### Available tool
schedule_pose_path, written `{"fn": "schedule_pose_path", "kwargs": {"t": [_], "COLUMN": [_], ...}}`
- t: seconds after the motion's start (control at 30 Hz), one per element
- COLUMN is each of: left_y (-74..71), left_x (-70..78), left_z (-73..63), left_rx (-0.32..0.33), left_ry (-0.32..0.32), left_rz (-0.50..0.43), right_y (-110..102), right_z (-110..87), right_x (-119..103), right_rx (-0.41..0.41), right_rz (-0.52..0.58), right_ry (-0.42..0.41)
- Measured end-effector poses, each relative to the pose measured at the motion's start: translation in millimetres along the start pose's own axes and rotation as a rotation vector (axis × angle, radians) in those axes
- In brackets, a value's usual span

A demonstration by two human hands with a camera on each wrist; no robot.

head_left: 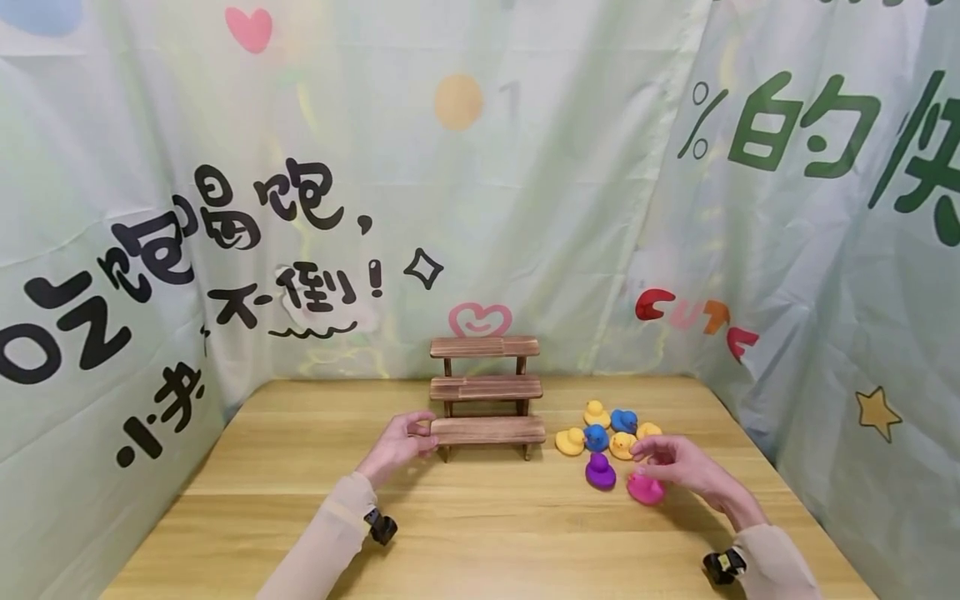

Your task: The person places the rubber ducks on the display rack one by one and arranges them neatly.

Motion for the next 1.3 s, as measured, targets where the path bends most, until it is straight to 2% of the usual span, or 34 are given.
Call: {"fn": "schedule_pose_path", "kwargs": {"t": [0.33,0.77,1.07,1.3], "left_y": [-1.4,-3.0,-5.3,-6.3], "left_x": [-0.5,-0.5,-4.1,-4.8], "left_z": [2.7,2.1,4.2,5.0], "left_rx": [0.003,-0.029,-0.028,-0.039], "left_ry": [-0.036,-0.018,-0.038,-0.043], "left_rz": [-0.025,-0.11,-0.084,-0.089], "right_y": [1,3,10,12], "right_z": [-3.0,0.0,4.4,8.4], "right_x": [5,17,10,12], "right_rx": [-0.03,-0.075,-0.131,-0.163], "right_rz": [-0.062,-0.051,-0.032,-0.058], "right_ry": [0.018,0.001,0.011,-0.001]}}
Point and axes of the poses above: each hand's wrist, its own z-axis towards the middle knuckle, its own y-axis out of the palm, x = y × z, the point moved 6 cm from there along z, towards the middle knuckle, and after that the axes turned 14 degrees about -x, right-handed, at the moved point
